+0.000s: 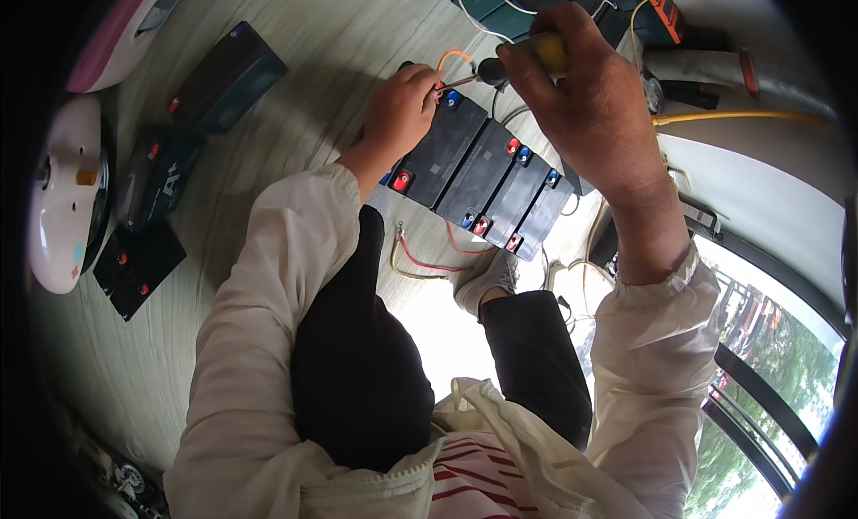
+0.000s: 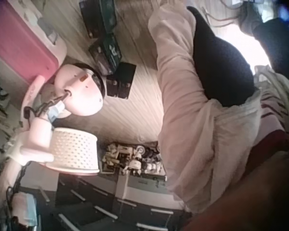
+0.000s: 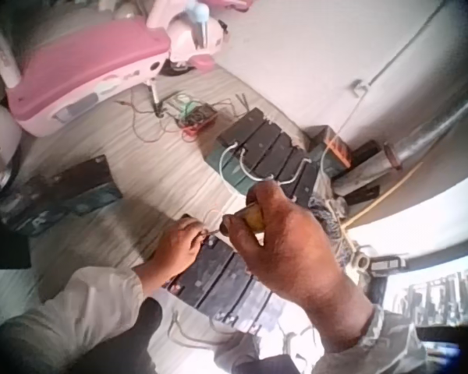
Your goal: The person sits on the floor and connects several black batteries in series using red and yellow wires. They use a yellow screwdriver to tighten the terminal screws on each battery connection.
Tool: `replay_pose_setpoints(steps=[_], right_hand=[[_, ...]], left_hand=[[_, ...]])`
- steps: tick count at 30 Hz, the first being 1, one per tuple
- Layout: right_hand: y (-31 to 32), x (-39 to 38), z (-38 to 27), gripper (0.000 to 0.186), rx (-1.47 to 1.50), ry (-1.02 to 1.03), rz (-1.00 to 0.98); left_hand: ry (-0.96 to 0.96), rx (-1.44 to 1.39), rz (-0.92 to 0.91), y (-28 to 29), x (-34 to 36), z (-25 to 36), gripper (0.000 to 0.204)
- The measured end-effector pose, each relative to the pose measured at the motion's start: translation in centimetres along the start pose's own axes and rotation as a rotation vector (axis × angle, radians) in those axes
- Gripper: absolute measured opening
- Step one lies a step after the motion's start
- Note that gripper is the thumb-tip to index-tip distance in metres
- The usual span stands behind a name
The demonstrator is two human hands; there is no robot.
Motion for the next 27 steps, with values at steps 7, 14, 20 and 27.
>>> replay_pose_setpoints(steps=[7, 14, 20, 27], right_hand=[[-0.1, -0.6, -0.1, 0.029, 0.045, -0.004, -0.079], [-0.1, -0.1, -0.8, 0.029, 0.019, -0.136, -0.179], [0.5, 0.3, -1.5, 0.034, -0.052, 0.078, 0.002], [0.3, 0.6, -0.9, 0.030, -0.137, -0.014, -0.042]], left_hand=[[-0.125, 0.029, 0.022, 1.0, -0.2, 1.5, 0.018], [-0.046, 0.081, 0.080, 1.0, -0.3, 0.8, 0.016], [-0.047, 0.101, 0.076, 1.2, 0.0, 1.4, 0.017], [-0.025, 0.145, 0.094, 1.1, 0.0, 1.2, 0.018]])
Point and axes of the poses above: each hand's wrist, its own x-axis towards the middle knuckle, its own y-axis out of the back of the hand, z = x × y, the point moved 7 cm from there along x, towards the middle knuckle, and after that the axes turned 1 degree about y, right-handed, at the moved point
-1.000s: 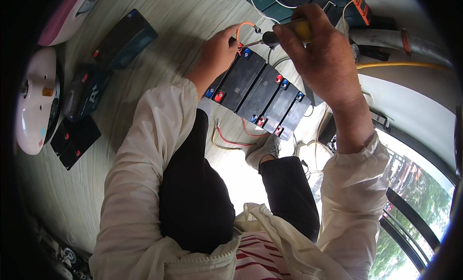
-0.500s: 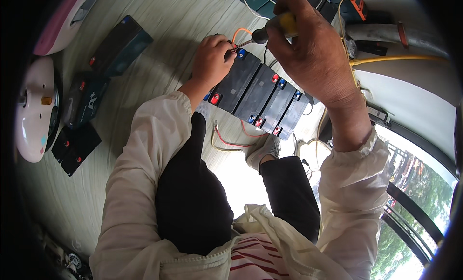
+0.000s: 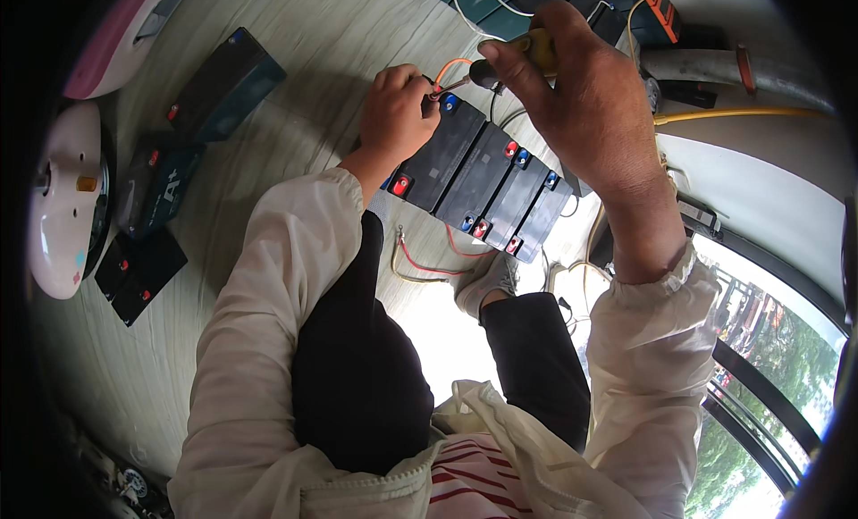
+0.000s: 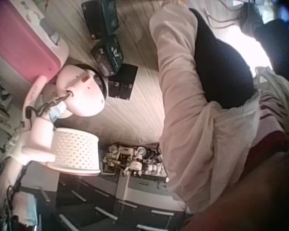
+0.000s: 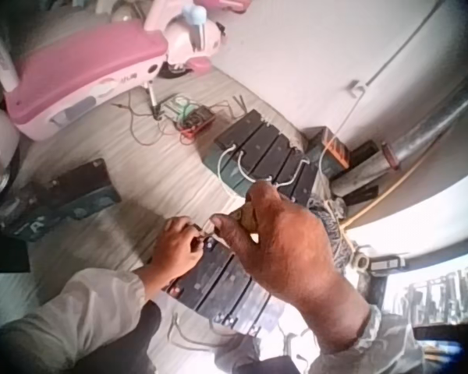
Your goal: The person sits on the floor and connects several black batteries in series using red and yellow wires. They use a yellow screwdriver to tighten the terminal screws on each battery connection.
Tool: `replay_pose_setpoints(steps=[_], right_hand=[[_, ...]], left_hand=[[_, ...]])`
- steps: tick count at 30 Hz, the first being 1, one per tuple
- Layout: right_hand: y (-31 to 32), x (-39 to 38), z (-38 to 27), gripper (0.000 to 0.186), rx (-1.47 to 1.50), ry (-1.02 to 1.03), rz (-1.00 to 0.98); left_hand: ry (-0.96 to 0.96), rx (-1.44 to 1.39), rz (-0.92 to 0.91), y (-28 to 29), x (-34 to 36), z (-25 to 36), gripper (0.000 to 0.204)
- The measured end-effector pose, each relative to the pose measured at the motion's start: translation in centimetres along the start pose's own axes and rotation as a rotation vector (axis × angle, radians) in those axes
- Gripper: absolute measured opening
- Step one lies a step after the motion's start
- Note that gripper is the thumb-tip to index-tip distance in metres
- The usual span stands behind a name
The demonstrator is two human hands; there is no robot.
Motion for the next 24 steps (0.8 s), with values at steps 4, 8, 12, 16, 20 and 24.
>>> replay_pose_setpoints(steps=[4, 8, 12, 16, 20, 24], right_hand=[[0.6, -0.6, -1.0, 0.033, 0.214, 0.125, 0.073], [-0.2, -0.2, -0.6, 0.031, 0.179, 0.086, 0.038], [0.4, -0.3, -0.3, 0.030, 0.137, 0.124, 0.102], [0.1, -0.4, -0.9, 0.031, 0.247, 0.165, 0.023], [-0.3, -0.2, 0.3, 0.030, 0.082, 0.013, -0.011], [0.4, -0.6, -1.0, 0.031, 0.242, 0.140, 0.092]], left_hand=[[0.036, 0.009, -0.038, -0.3, 0.0, 0.2, 0.018], [0.038, 0.026, -0.018, -0.2, 0.0, -0.1, 0.018], [0.022, 0.019, -0.005, -0.3, 0.1, 0.1, 0.017], [0.023, 0.018, -0.005, -0.3, -0.1, -0.2, 0.016], [0.027, 0.019, -0.007, -0.3, -0.1, 0.0, 0.016], [0.037, 0.020, -0.014, -0.3, 0.0, 0.0, 0.016]])
Point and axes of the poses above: each hand's wrist, its own x-axis towards the middle knuckle, its own y-axis out of the back of the hand, z = x × y, the point moved 7 cm from there along x, towards the middle knuckle, and after that the axes turned 1 degree about y, right-handed, at the moved point
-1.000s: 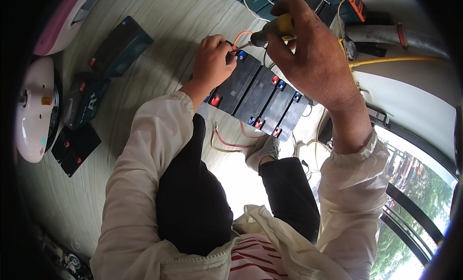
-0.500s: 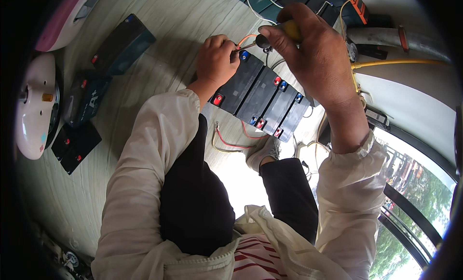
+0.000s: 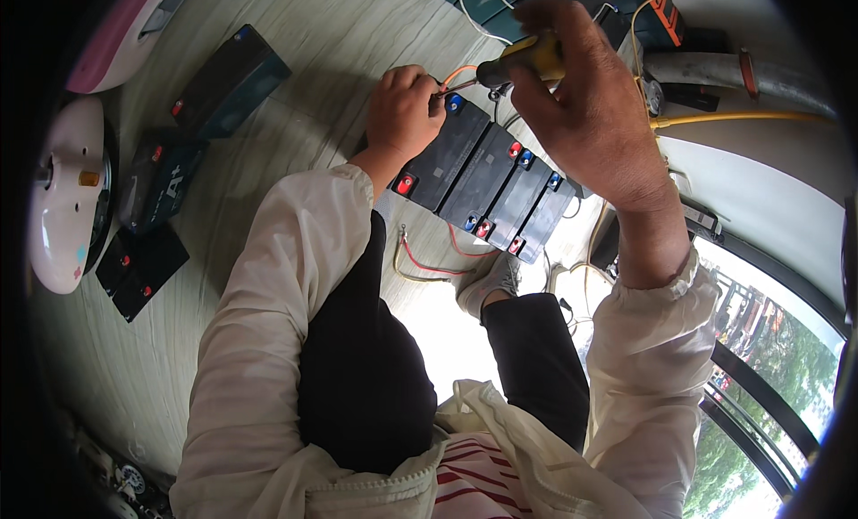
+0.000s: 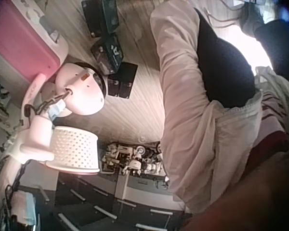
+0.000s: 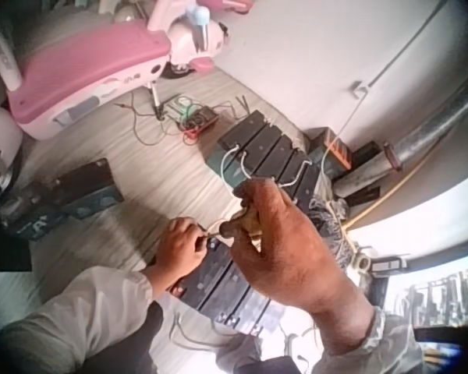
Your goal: The person sits on the floor and connects several black batteries in series using red and yellow wires. They use a yellow screwdriver to tighten the terminal screws on each battery connection.
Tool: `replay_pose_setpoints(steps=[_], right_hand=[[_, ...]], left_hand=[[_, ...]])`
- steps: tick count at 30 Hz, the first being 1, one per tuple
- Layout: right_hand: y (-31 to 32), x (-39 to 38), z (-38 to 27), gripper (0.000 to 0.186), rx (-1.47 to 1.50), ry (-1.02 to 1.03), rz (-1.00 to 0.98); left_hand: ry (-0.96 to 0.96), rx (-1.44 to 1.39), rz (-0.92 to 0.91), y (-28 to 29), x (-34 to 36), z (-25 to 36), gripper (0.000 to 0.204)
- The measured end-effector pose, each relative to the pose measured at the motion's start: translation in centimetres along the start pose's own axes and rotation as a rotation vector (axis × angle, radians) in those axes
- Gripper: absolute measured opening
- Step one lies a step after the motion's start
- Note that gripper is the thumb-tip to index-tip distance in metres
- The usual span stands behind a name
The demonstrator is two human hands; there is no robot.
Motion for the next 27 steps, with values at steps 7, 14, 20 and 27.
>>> replay_pose_setpoints(steps=[7, 14, 20, 27], right_hand=[[-0.2, 0.4, 1.1, 0.034, -0.056, -0.123, -0.028], [-0.2, 0.8, 0.4, 0.034, -0.230, -0.004, -0.077], [0.1, 0.4, -1.1, 0.037, -0.030, 0.134, 0.007], [0.0, 0.4, 0.4, 0.036, -0.240, -0.068, -0.066]], left_hand=[[0.003, 0.009, 0.002, 0.0, 0.1, 0.1, 0.017], [-0.003, 0.016, 0.003, -0.1, 0.1, 0.1, 0.018], [-0.010, 0.002, 0.021, -0.1, 0.0, -0.2, 0.019], [-0.027, 0.011, 0.026, 0.0, -0.1, 0.1, 0.021]])
Point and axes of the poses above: each hand's wrist, its own x-axis towards the middle knuckle, its own y-axis out of the back of the hand, z = x × y, the point moved 7 cm from there along x, towards the middle knuckle, and after that the axes turned 1 degree about y, right-handed, at the moved point
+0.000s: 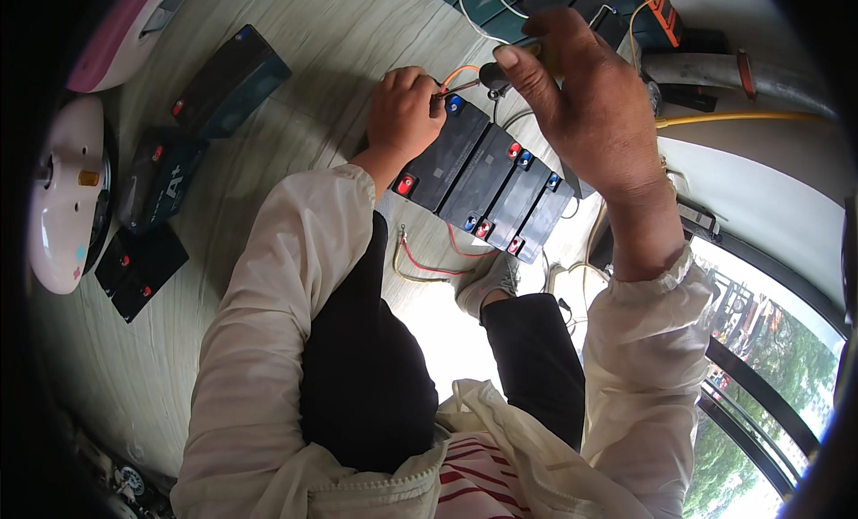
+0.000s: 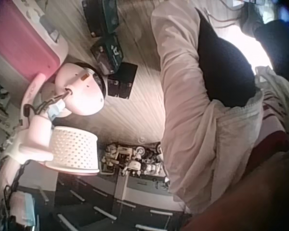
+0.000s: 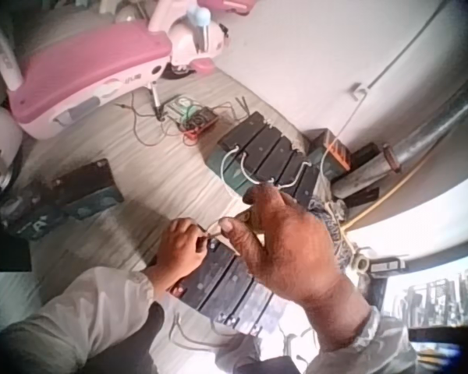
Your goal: The person sits on the floor and connects several black batteries in series using red and yellow wires. They use a yellow screwdriver to tighten the terminal screws on each battery connection.
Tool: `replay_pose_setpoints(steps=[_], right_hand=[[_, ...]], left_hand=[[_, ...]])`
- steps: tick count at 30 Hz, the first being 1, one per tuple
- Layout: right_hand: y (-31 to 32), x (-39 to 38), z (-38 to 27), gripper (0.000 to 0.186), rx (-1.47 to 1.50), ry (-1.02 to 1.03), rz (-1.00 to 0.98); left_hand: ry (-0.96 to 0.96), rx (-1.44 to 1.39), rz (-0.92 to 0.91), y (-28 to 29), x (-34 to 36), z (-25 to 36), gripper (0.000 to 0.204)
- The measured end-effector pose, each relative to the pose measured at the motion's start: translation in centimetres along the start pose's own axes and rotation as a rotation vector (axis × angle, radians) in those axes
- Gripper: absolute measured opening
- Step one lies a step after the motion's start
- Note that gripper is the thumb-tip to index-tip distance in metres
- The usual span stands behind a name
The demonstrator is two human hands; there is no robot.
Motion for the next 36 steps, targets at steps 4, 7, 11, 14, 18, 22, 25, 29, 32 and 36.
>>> replay_pose_setpoints(steps=[4, 7, 11, 14, 18, 22, 25, 29, 32, 36], right_hand=[[0.4, -0.2, -0.5, 0.035, 0.135, 0.150, 0.085], [0.0, 0.2, 0.1, 0.032, -0.021, -0.096, -0.095], [0.8, -0.4, -0.8, 0.034, -0.085, 0.134, 0.062], [0.1, -0.1, -0.7, 0.035, 0.131, 0.165, 0.064], [0.1, 0.2, 0.2, 0.037, -0.157, -0.071, -0.094], [0.2, -0.2, -0.4, 0.038, 0.048, 0.175, 0.090], [0.1, 0.1, 0.0, 0.038, -0.095, 0.010, -0.009], [0.4, -0.1, 0.8, 0.035, -0.079, -0.111, -0.020], [0.6, -0.1, -0.9, 0.033, 0.163, 0.159, 0.139], [0.4, 0.3, -0.6, 0.032, -0.143, -0.015, 0.017]], left_hand=[[-0.004, 0.007, 0.003, 0.0, -0.1, -0.2, 0.022], [-0.003, 0.003, -0.010, -0.1, 0.0, 0.0, 0.022], [0.008, 0.002, -0.028, -0.1, 0.1, 0.0, 0.022], [0.010, 0.009, 0.013, 0.2, 0.2, 0.0, 0.016], [0.002, 0.014, 0.011, 0.2, 0.2, 0.1, 0.016], [0.022, 0.014, -0.001, 0.1, 0.1, -0.2, 0.015], [0.024, 0.014, -0.003, 0.0, 0.2, 0.1, 0.015], [0.019, 0.025, -0.009, 0.0, 0.1, 0.0, 0.014], [0.015, 0.013, -0.004, 0.0, 0.2, -0.2, 0.014], [0.002, 0.019, 0.009, 0.2, 0.2, 0.2, 0.014]])
Point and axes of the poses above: each hand's wrist, its own x-axis towards the middle knuckle, its own y-axis out of the back of the hand, z = x × y, the point moved 7 cm from there along x, towards the middle knuckle, and after that the axes turned 1 degree about y, right-handed, at the moved point
